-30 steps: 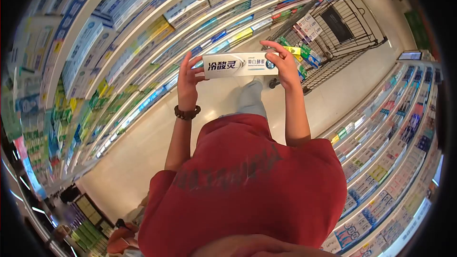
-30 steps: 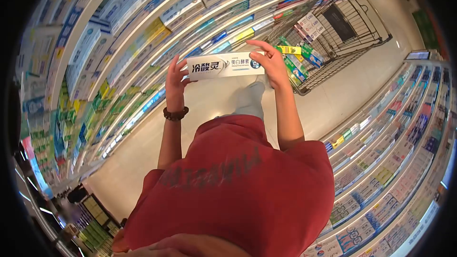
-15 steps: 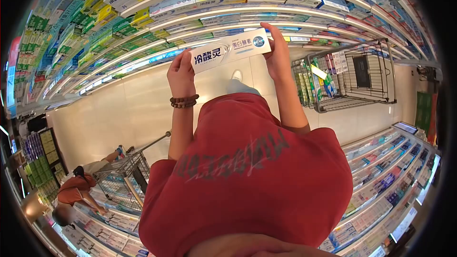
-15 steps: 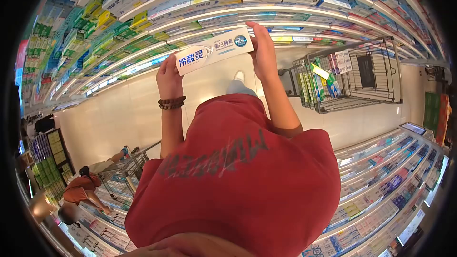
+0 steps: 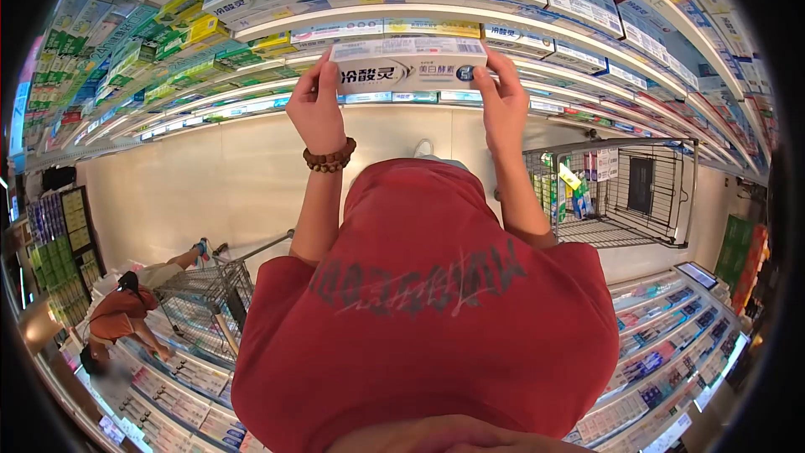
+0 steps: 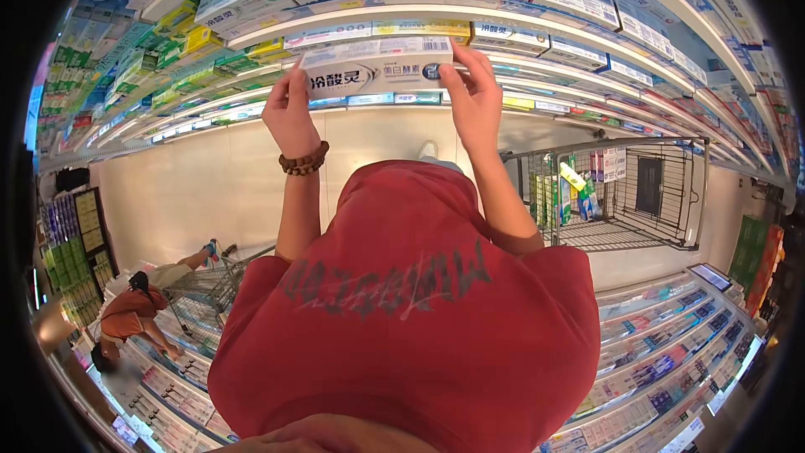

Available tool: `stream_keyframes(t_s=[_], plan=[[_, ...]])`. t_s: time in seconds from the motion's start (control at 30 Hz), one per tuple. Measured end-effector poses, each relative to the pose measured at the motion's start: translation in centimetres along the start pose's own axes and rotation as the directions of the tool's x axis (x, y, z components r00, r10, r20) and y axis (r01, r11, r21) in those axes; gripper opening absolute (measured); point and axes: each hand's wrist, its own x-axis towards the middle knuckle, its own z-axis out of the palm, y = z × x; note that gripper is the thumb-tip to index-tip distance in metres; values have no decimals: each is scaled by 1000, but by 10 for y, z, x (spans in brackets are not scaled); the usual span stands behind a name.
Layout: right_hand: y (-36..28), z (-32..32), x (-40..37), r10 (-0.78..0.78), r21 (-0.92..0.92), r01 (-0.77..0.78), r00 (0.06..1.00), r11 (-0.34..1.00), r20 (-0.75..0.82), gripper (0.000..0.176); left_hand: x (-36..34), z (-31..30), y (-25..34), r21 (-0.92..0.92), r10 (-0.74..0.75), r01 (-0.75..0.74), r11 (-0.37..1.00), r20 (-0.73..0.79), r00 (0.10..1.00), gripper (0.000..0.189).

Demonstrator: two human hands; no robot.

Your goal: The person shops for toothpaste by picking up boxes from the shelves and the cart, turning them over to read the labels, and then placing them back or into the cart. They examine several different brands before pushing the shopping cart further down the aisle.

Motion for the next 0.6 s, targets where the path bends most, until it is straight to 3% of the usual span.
stream_keyframes(t_s=[0.1,0.17,0.2,0.23,0.3,0.4,0.43,0.47,0.53,0.57,0.6], plan=[[-14,13,31,-86,-78,87,996,993,17,48,28,11,15,54,153,-155,986,38,987,33],[-19,23,49,-237,-197,235,971,952,16,49,46,13,16,82,180,-185,979,66,981,33],[-19,27,59,-312,-258,306,950,916,21,49,56,14,14,92,283,-290,953,79,956,34],[-19,31,69,-372,-329,358,928,874,22,51,67,15,10,102,379,-388,916,96,920,34],[-21,42,81,-408,-265,387,912,883,-30,48,89,13,8,198,582,-602,773,157,798,38],[-22,53,94,-429,-270,405,902,873,-35,51,117,8,11,313,673,-720,619,261,692,40],[-21,55,95,-408,-275,387,913,880,-20,54,131,12,8,404,791,-795,453,229,567,29],[-26,66,98,-464,-293,423,882,857,-84,47,133,9,10,394,758,-774,495,239,606,36],[-42,74,101,-474,-477,404,880,780,-30,46,137,7,16,372,693,-732,571,259,672,50],[-44,81,102,-436,-453,356,896,818,-82,46,147,16,16,350,815,-813,465,191,548,37],[-44,85,103,-428,-463,342,899,818,-93,45,146,16,20,383,754,-764,519,216,620,42]])
